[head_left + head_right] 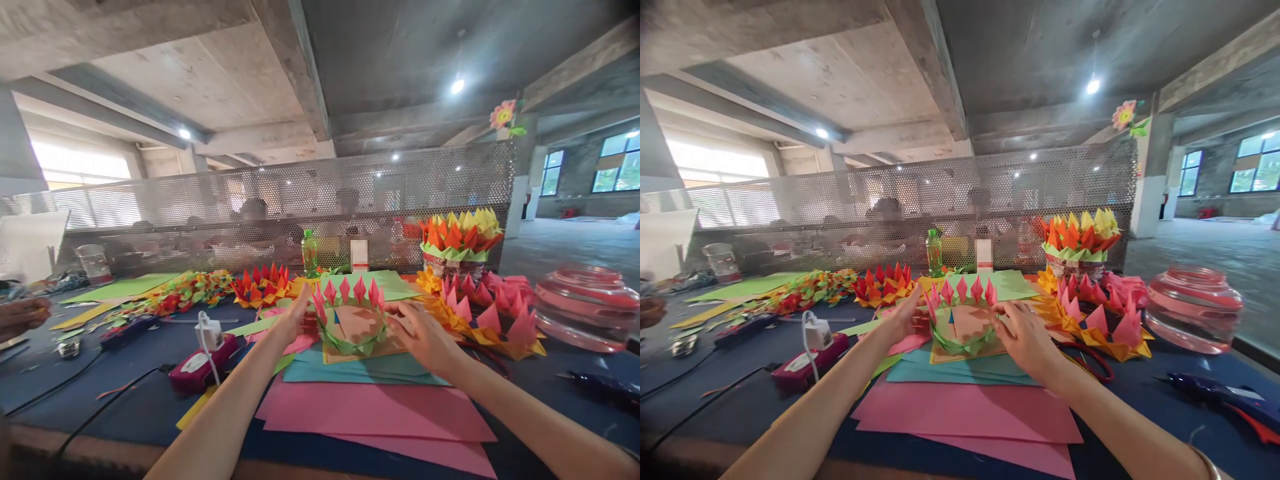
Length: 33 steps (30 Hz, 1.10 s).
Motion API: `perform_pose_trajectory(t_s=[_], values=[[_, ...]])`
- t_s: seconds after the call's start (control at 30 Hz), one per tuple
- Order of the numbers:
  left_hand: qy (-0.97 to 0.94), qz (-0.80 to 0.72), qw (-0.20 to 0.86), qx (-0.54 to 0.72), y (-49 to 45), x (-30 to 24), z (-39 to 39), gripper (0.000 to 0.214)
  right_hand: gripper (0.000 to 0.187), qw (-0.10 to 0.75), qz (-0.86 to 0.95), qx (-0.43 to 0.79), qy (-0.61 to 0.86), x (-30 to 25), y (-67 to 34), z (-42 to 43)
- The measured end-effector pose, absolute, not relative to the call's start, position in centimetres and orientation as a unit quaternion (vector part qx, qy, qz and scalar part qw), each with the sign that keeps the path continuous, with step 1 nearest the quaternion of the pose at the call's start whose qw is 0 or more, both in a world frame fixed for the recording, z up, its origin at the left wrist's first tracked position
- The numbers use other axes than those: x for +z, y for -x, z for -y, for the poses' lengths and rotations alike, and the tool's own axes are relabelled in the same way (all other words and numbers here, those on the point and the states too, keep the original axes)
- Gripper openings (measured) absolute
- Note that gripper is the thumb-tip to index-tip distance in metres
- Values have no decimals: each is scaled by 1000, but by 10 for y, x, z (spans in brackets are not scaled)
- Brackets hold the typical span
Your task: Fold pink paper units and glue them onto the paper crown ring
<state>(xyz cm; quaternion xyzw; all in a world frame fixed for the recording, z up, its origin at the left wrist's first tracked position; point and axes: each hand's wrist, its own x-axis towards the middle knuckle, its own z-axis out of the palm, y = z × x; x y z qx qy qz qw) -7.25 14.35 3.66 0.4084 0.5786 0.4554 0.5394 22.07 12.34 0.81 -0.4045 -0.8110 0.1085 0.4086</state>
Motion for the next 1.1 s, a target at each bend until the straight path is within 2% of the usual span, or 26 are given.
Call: perform_pose_trajectory(t_s=[0.13, 0.3, 0.47, 0.7, 0.87, 1.1], values=[[-401, -590, 542, 444, 71, 46, -139, 33, 29, 415, 761, 202, 457, 0, -228, -144], [-412, -581, 545, 443, 65, 51, -132, 31, 31, 382, 718, 313, 491, -4, -229, -145], [-425, -553, 552, 457, 57, 50, -130, 31, 33, 378, 704, 360, 481, 1, -225, -134], [-445, -484, 578, 483, 55, 52, -130, 31, 33, 408, 724, 290, 474, 3, -234, -148], [-459, -483, 589, 458, 50, 46, -131, 31, 31, 384, 769, 217, 463, -5, -244, -160], [-488, -532, 494, 485, 72, 54, -137, 33, 29, 337, 803, 146, 469, -11, -242, -157]])
